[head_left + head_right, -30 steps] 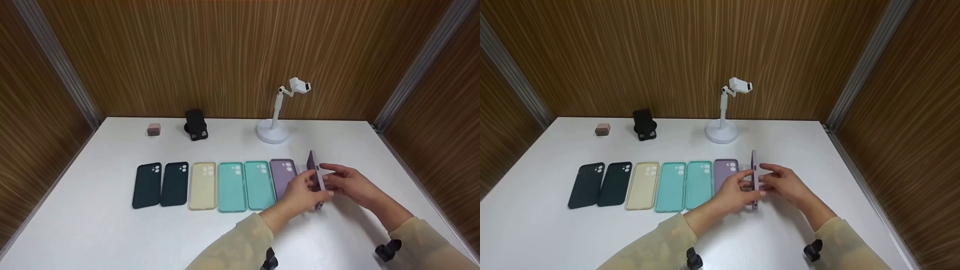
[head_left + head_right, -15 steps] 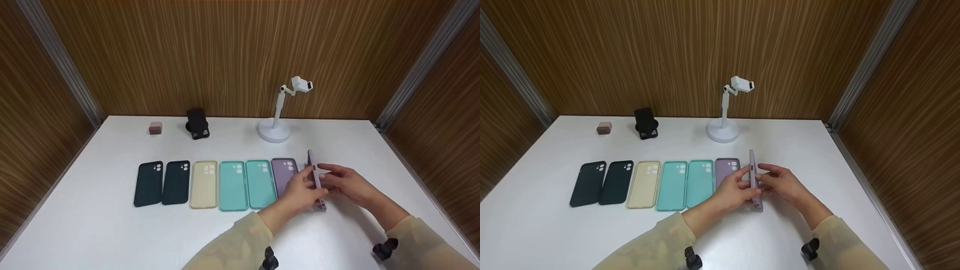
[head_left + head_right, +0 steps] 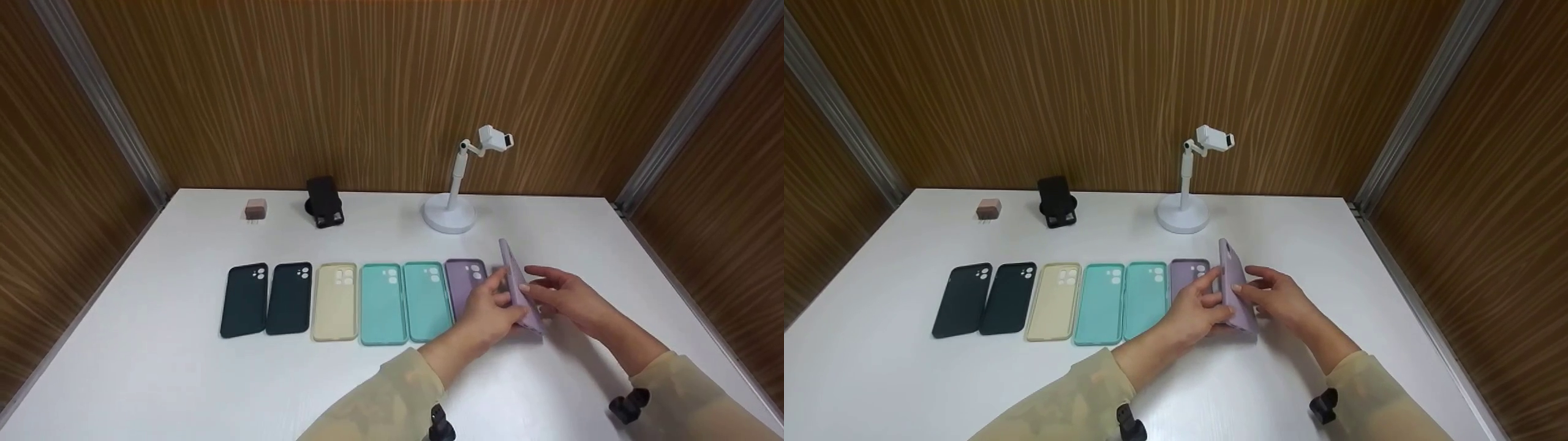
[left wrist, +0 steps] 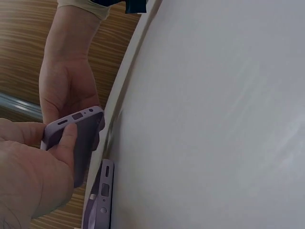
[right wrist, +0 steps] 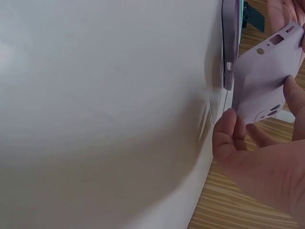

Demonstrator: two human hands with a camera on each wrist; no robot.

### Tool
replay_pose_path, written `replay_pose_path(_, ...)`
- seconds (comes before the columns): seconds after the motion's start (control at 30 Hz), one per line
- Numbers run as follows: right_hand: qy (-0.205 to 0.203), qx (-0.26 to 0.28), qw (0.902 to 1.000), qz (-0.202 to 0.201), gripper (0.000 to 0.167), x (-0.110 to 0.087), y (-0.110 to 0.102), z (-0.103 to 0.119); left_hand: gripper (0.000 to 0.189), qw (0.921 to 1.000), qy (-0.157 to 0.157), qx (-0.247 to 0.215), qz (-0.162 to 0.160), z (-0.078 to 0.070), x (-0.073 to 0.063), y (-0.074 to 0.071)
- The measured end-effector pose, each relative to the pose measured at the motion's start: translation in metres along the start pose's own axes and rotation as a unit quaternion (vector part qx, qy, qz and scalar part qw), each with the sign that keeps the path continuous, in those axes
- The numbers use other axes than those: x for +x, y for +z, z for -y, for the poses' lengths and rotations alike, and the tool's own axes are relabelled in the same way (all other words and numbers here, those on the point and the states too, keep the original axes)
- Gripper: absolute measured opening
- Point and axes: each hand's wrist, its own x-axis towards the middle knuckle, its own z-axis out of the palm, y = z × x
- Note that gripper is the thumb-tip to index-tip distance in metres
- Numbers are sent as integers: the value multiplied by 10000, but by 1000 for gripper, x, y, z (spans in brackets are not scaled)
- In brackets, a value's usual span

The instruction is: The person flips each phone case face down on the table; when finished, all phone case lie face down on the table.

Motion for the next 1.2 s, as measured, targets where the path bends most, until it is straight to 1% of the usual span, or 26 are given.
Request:
replay_pose_path(0.1, 100, -57, 9999, -19, 80, 1, -1, -1, 81, 9998, 69, -169, 58, 2, 0, -1)
replay_pose_path(0.17, 147, -36, 9999, -36, 82, 1, -2, -1, 83, 9994, 95, -283, 165, 3, 0, -2)
replay_pose_path(0.3, 137, -37, 9998, -102, 83, 0, -4, -3, 84, 9985, 125, -427, 327, 6, 0, -4)
replay_pose_path(0.4, 116, -16, 9998, -165, 83, 0, -5, -4, 83, 9987, 114, -420, 282, 7, 2, -6)
replay_pose_path(0.57, 84, -85, 9995, -279, 84, 0, -8, -6, 73, 9999, 134, -50, -32, 8, 5, -7)
replay_pose_path(0.7, 111, -196, 9991, -349, 84, 1, -11, -10, 68, 9982, 274, 493, -217, 10, 7, -10)
replay_pose_path(0.8, 119, -271, 9989, -371, 83, 3, -13, -13, 65, 9942, 357, 941, -383, 10, 9, -10)
replay_pose_path(0.93, 100, -326, 9986, -402, 83, 3, -14, -15, 60, 9880, 363, 1381, -589, 11, 12, -10)
replay_pose_path(1.1, 102, -437, 9979, -459, 84, 1, -14, -15, 56, 9852, 376, 1550, -634, 13, 14, -11)
replay_pose_path(1.2, 152, -546, 9971, -511, 87, 1, -14, -13, 54, 9854, 295, 1558, -621, 13, 15, -13)
